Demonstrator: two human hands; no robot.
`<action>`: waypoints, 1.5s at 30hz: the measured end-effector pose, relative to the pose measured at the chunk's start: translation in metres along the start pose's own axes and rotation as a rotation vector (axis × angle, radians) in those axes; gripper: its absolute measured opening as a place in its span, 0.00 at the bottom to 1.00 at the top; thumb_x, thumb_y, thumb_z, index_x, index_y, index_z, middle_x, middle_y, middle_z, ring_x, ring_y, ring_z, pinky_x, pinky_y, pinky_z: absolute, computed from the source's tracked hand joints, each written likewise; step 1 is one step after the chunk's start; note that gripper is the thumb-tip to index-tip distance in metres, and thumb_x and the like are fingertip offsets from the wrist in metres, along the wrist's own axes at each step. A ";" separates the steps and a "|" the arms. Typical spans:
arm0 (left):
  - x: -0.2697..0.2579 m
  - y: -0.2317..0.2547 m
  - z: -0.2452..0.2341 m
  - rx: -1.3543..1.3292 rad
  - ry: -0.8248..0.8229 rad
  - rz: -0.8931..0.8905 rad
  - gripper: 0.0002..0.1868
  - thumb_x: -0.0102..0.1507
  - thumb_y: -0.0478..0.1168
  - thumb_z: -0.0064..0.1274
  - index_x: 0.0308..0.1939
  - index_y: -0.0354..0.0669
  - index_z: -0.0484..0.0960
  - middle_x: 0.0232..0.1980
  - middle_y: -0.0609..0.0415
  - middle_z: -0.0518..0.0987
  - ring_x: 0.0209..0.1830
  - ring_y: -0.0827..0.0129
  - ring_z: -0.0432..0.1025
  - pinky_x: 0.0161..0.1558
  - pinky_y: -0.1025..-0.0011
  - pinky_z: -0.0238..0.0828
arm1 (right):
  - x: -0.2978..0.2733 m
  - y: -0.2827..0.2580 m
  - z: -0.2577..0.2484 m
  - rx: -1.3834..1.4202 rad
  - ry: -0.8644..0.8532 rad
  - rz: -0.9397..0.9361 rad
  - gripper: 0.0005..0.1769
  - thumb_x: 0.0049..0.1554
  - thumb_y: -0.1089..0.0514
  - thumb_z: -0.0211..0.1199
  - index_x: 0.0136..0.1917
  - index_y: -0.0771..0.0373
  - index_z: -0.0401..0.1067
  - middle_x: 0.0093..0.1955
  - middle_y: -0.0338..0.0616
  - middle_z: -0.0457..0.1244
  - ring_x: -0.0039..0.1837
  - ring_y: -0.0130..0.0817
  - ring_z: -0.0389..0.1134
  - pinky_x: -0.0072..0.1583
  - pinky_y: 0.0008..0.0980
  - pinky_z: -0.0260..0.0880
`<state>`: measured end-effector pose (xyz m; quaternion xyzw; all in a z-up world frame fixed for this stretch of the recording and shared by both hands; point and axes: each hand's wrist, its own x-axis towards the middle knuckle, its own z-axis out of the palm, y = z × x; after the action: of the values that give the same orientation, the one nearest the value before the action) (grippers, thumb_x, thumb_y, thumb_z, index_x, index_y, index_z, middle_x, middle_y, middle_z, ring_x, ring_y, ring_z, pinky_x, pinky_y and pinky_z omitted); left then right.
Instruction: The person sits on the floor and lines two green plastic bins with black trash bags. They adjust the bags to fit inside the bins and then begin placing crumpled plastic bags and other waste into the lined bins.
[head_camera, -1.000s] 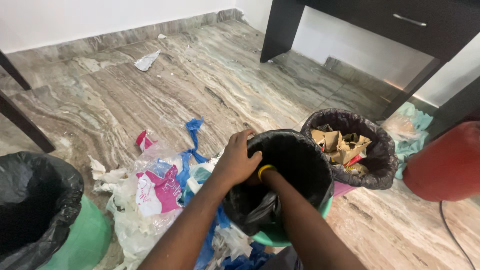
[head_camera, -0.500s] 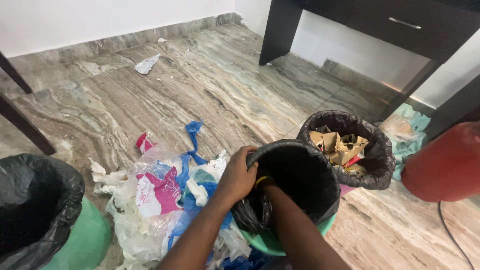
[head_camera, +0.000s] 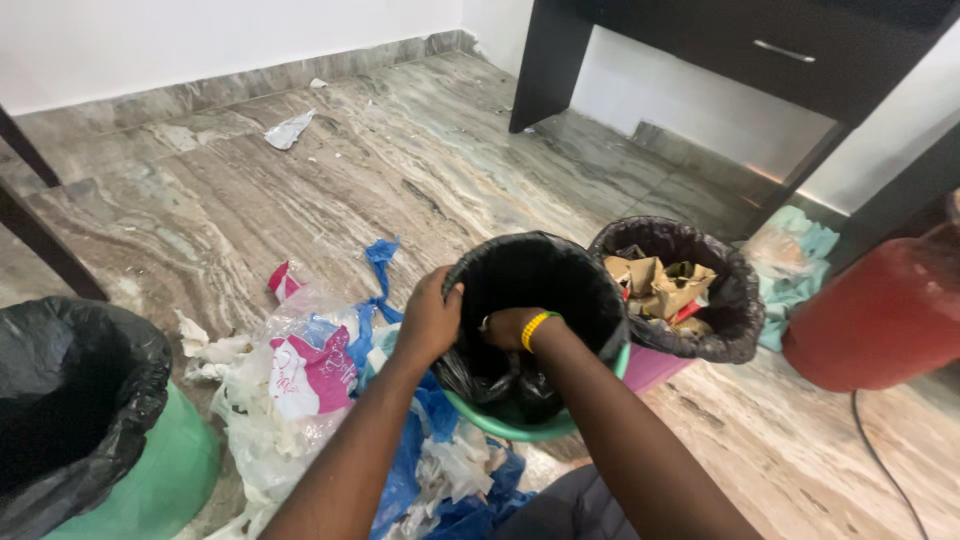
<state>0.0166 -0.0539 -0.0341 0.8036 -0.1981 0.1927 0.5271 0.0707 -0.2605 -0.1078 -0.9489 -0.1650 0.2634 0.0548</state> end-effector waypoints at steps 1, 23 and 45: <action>0.001 -0.001 0.000 0.021 -0.020 -0.051 0.15 0.66 0.39 0.51 0.56 0.37 0.77 0.51 0.35 0.80 0.54 0.39 0.73 0.55 0.52 0.69 | -0.027 -0.012 -0.004 0.110 -0.017 -0.036 0.26 0.62 0.44 0.46 0.60 0.55 0.80 0.60 0.53 0.71 0.63 0.50 0.70 0.67 0.41 0.65; -0.015 -0.007 -0.030 0.428 0.035 -0.604 0.20 0.69 0.50 0.49 0.61 0.45 0.73 0.58 0.34 0.77 0.58 0.38 0.73 0.57 0.47 0.70 | -0.250 -0.056 0.029 -0.314 1.183 -0.530 0.12 0.51 0.60 0.71 0.50 0.55 0.79 0.53 0.38 0.65 0.55 0.37 0.65 0.57 0.38 0.65; -0.061 0.000 -0.030 0.212 0.277 -0.236 0.16 0.67 0.47 0.55 0.46 0.35 0.83 0.43 0.35 0.81 0.45 0.40 0.75 0.48 0.51 0.70 | -0.152 0.005 0.088 2.078 1.317 -0.049 0.20 0.67 0.48 0.51 0.59 0.67 0.70 0.54 0.45 0.68 0.53 0.37 0.69 0.56 0.38 0.71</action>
<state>-0.0384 -0.0188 -0.0544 0.8380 -0.0069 0.2582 0.4807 -0.0963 -0.3153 -0.1110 -0.4031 0.1645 -0.2604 0.8618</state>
